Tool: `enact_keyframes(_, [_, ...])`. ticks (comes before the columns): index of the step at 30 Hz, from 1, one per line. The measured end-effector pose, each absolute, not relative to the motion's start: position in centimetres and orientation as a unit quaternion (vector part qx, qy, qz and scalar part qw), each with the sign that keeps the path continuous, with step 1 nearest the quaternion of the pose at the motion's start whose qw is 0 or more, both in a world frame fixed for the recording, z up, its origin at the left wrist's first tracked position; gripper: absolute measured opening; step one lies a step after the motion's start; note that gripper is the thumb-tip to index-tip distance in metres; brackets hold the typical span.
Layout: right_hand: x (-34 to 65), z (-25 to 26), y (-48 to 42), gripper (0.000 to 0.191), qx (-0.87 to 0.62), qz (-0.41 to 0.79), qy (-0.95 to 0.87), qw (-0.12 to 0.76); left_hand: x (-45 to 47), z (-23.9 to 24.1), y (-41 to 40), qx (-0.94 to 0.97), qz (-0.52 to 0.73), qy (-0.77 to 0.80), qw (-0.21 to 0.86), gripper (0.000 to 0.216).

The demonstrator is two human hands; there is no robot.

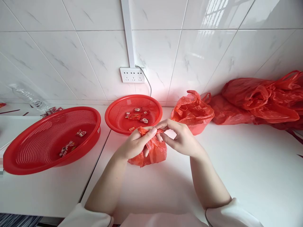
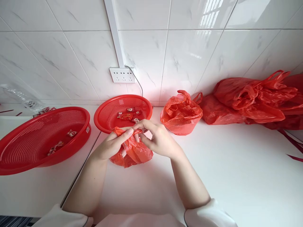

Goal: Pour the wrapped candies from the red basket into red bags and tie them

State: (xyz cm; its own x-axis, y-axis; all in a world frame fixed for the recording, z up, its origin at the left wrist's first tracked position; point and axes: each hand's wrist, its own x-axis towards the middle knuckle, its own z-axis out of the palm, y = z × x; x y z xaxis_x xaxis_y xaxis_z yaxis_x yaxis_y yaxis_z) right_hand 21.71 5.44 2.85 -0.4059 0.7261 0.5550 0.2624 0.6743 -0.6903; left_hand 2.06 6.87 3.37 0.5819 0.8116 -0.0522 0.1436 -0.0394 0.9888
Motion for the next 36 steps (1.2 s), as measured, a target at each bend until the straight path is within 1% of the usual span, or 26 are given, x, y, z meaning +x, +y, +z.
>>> enact_keyframes(4, [22.2,2.4,5.6,0.019,-0.346,0.229,-0.752,0.512,1.6,3.3,7.9,0.600,0.293,0.376,0.642,0.033])
enact_keyframes(6, [22.4,2.5,5.3,0.018,-0.328,0.216,-0.762,0.515,1.3,3.2,8.6,0.604,0.314,0.370,0.632,0.033])
enact_keyframes(8, [22.5,2.7,4.8,0.018,-0.280,0.229,-0.813,0.456,0.9,3.3,8.9,0.634,0.326,0.359,0.602,0.026])
enact_keyframes(10, [22.4,2.8,4.4,0.016,-0.229,0.260,-0.863,0.367,0.6,3.6,8.7,0.697,0.308,0.331,0.557,0.014])
enact_keyframes(11, [22.3,2.8,4.4,0.013,-0.213,0.275,-0.872,0.344,0.4,3.8,8.5,0.738,0.286,0.312,0.525,0.010])
enact_keyframes(12, [22.1,2.8,4.5,0.008,-0.207,0.284,-0.867,0.353,0.3,3.9,8.1,0.782,0.262,0.298,0.482,0.010])
enact_keyframes(14, [21.4,2.5,5.2,0.003,-0.226,0.290,-0.818,0.443,0.3,4.1,7.3,0.862,0.220,0.284,0.356,0.019])
enact_keyframes(15, [21.0,2.3,5.7,0.006,-0.245,0.299,-0.781,0.491,0.4,4.0,7.1,0.894,0.207,0.282,0.281,0.024])
enact_keyframes(16, [20.7,2.0,6.3,0.012,-0.266,0.317,-0.746,0.521,0.5,3.9,7.0,0.915,0.206,0.280,0.203,0.026])
enact_keyframes(17, [20.3,1.7,6.8,0.018,-0.282,0.347,-0.722,0.528,0.7,3.6,7.1,0.926,0.222,0.279,0.124,0.027])
enact_keyframes(19, [19.8,1.0,7.9,0.030,-0.285,0.436,-0.702,0.486,1.1,3.0,7.6,0.911,0.305,0.278,-0.014,0.026])
enact_keyframes(20, [19.6,0.7,8.3,0.035,-0.277,0.481,-0.695,0.457,1.3,2.6,8.1,0.890,0.355,0.278,-0.058,0.026])
enact_keyframes(21, [19.6,0.4,8.6,0.040,-0.271,0.515,-0.686,0.436,1.5,2.3,8.5,0.871,0.397,0.279,-0.079,0.025])
enact_keyframes(23, [19.7,-0.1,9.1,0.048,-0.270,0.547,-0.671,0.421,1.7,1.8,9.2,0.852,0.442,0.273,-0.061,0.023])
enact_keyframes(25, [20.2,-0.4,9.3,0.048,-0.273,0.537,-0.673,0.428,1.6,1.7,9.7,0.856,0.444,0.265,-0.005,0.022])
enact_keyframes(27, [20.6,-0.6,9.4,0.035,-0.285,0.505,-0.685,0.442,1.3,1.7,9.9,0.861,0.439,0.255,0.036,0.020])
enact_keyframes(29, [21.0,-0.5,9.3,0.025,-0.332,0.444,-0.693,0.460,0.8,1.7,10.1,0.864,0.435,0.246,0.054,0.018])
enact_keyframes(32, [21.3,-0.1,8.9,0.020,-0.422,0.308,-0.705,0.480,-0.2,1.5,10.4,0.862,0.426,0.272,0.036,0.016])
enact_keyframes(34, [21.7,0.3,8.6,0.017,-0.440,0.248,-0.719,0.477,-0.8,1.6,10.5,0.852,0.408,0.327,0.007,0.009])
enact_keyframes(36, [22.5,0.9,8.4,0.016,-0.431,0.235,-0.737,0.465,-1.3,1.8,10.5,0.838,0.390,0.381,-0.020,0.022])
